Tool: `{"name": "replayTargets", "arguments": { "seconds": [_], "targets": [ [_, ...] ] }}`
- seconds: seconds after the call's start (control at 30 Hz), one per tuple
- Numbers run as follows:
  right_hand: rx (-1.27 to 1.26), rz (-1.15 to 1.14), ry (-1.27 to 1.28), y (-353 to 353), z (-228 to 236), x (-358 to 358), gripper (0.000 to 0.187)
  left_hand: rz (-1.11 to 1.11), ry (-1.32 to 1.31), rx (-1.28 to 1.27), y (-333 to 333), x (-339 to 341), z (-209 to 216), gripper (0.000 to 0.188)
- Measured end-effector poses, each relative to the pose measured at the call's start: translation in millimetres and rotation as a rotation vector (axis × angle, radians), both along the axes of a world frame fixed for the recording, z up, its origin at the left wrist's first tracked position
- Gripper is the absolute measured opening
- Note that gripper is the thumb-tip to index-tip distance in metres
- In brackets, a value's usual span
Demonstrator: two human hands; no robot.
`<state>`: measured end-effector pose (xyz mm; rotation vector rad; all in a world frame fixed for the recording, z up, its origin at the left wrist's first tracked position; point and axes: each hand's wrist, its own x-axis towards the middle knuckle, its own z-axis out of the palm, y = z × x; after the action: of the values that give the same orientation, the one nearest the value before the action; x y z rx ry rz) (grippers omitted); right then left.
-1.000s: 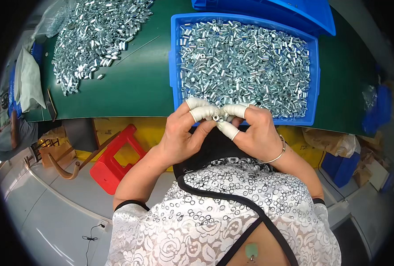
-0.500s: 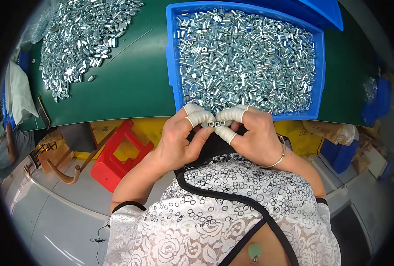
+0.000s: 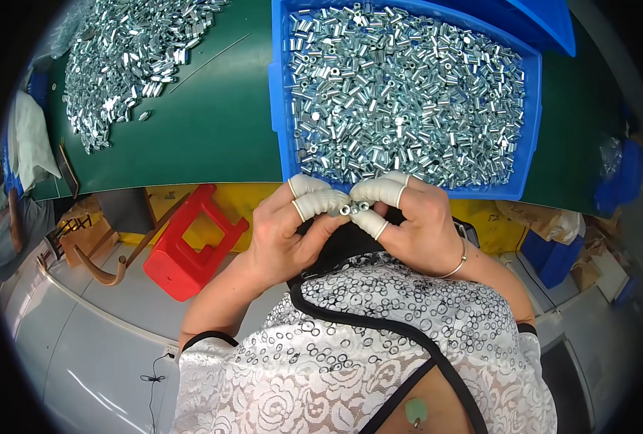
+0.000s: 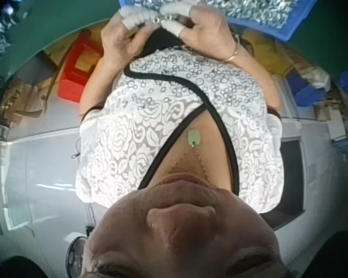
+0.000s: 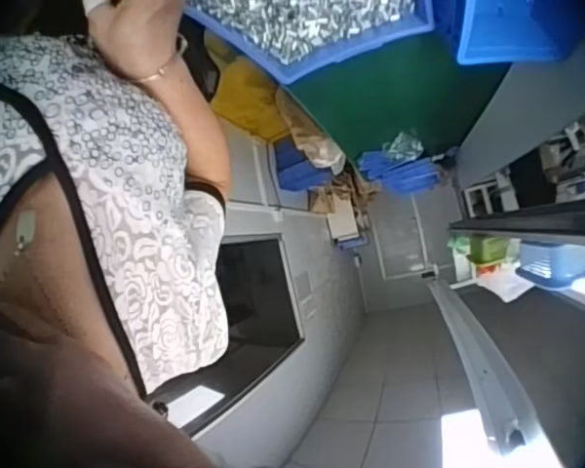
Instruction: The person repeatedly picks metal pieces from a bin, holds and aligns them between their fingers, and places selected pieces into a separate bin by hand.
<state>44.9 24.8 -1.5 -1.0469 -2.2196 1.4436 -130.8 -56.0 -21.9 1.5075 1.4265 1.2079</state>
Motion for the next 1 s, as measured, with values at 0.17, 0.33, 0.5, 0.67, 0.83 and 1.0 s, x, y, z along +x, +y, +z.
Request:
{"name": "replayTargets", "arguments": {
  "seconds": [0.17,0.33,0.5,0.67,0.83,1.0],
  "targets": [
    [-0.127,-0.018,0.077,1.6,3.5,15.9,0.02,-0.002,0.028,0.016,0.5,15.8,4.8,0.022],
    [-0.687,-0.124,0.27,-2.7,-6.5,43.0,0.023,-0.05,0.065,0.002,3.7,45.1,9.4,0.026],
    [-1.102,-0.034,0.394,14.9,-10.6,87.2,0.024,-0.056,-0.037,-0.229,9.4,85.0,24.4,0.023],
    [-1.062,-0.137,0.466,13.5,-14.7,120.2,0.019,0.148,-0.796,-0.645,11.6,124.6,28.5,0.021],
    [-0.969,-0.162,0.337,16.6,-13.2,142.5,0.015,0.208,-1.115,-0.653,7.8,149.2,22.8,0.02],
    [-0.942,-0.135,0.414,9.7,-10.0,149.3,0.014,0.168,-1.303,-0.646,1.3,163.9,17.3,0.014]
  ]
}}
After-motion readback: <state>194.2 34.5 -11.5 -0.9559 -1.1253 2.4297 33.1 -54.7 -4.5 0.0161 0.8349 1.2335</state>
